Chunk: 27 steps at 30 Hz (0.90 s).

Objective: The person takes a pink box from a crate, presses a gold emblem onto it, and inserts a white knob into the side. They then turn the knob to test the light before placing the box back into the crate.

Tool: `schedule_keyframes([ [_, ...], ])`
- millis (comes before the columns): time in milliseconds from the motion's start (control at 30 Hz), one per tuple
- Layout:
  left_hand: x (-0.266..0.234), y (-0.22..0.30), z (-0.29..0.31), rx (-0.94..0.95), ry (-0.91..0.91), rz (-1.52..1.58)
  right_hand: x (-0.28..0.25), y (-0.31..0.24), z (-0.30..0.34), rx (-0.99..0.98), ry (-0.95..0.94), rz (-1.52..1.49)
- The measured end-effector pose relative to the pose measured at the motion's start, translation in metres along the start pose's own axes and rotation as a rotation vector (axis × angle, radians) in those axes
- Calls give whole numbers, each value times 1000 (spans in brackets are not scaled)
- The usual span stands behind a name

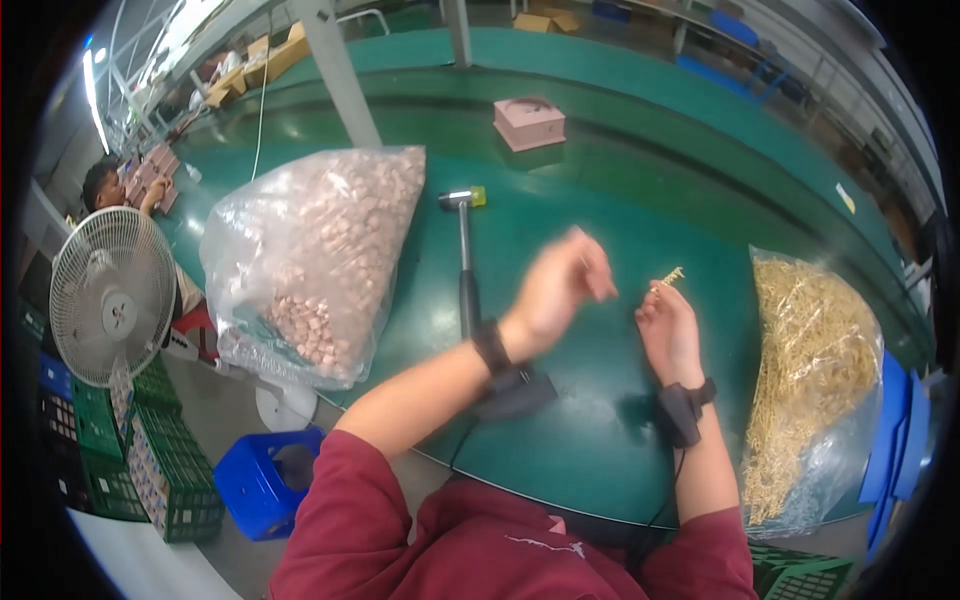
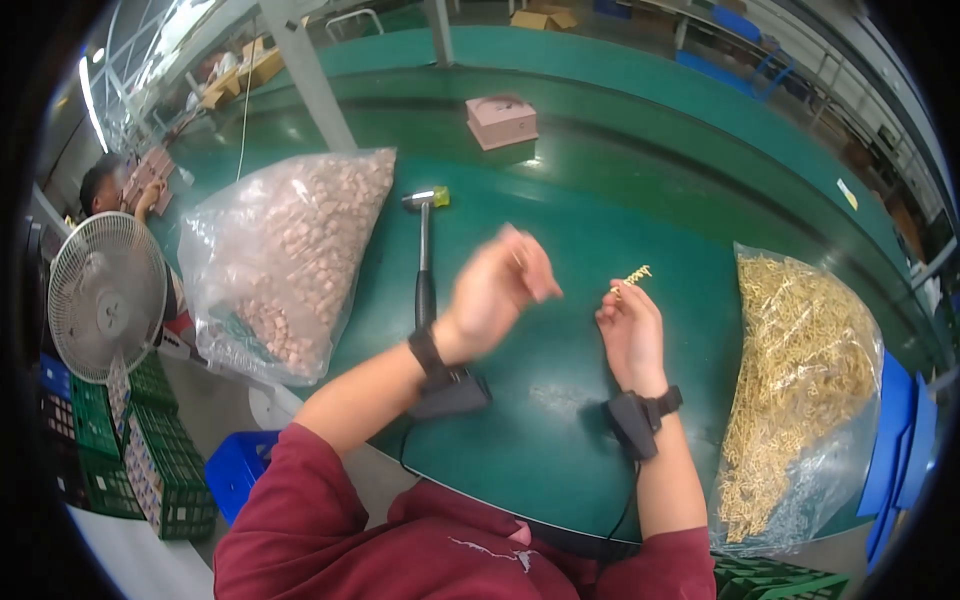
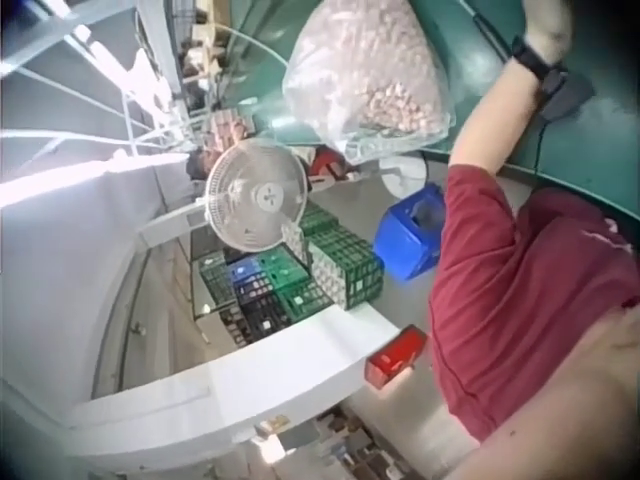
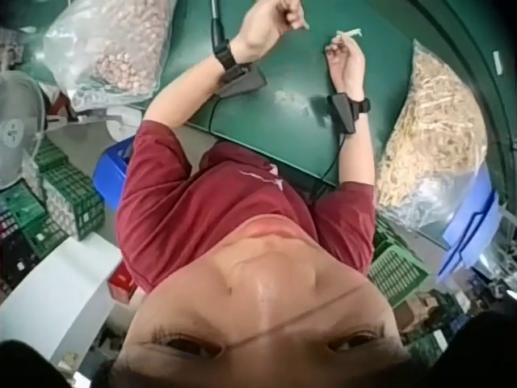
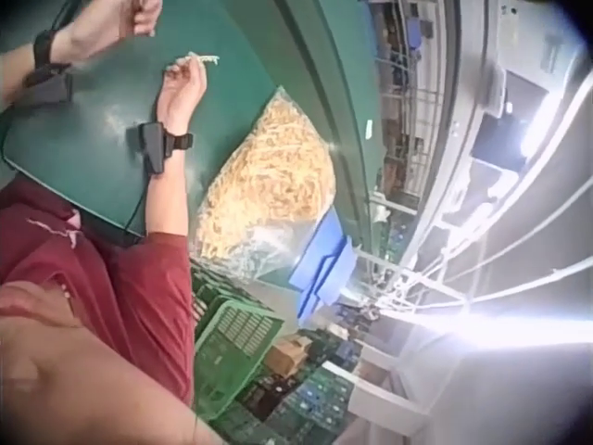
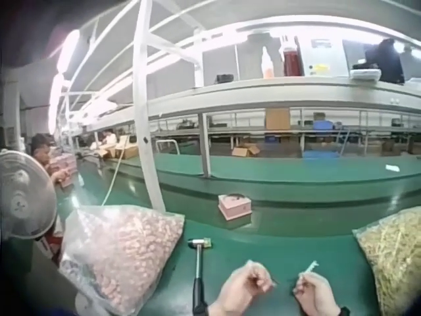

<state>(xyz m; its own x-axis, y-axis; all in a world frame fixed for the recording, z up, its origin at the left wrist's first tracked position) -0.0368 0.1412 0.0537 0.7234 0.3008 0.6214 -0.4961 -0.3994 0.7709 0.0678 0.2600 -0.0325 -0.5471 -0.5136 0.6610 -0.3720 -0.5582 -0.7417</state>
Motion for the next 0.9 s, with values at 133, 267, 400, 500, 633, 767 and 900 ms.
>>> schedule_keyframes([
  [133,-66,82,-66,199,323,-354,8,-6,-4,-1,-108,-13],
  [267,-173,83,-146,-76,562,-597,4,-14,-1,7,-111,-119],
  [400,-284,130,-200,116,847,-1419,25,5,-8,68,-232,-185],
  [500,-266,66,-261,-8,292,-1141,-3,10,-19,88,-174,-224],
  [633,-326,97,-335,50,222,-1776,24,21,-24,85,-312,-317],
  [767,-305,67,-357,172,257,-1585,15,12,-18,116,-226,-283],
  [900,-279,90,-352,345,312,-1501,25,14,-23,119,-260,-275],
])
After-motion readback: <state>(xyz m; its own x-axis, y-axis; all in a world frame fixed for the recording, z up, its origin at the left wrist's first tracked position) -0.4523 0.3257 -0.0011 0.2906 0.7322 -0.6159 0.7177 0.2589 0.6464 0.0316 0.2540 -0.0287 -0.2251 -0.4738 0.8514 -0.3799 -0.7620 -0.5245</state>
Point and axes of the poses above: each hand's wrist, its own z-axis away from the middle knuckle, its own x-axis out of the palm, y = z × x, the point moved 10 cm from there along -z, towards the middle knuckle, and after that the axes turned 3 degrees about -x, right-handed, at the moved point
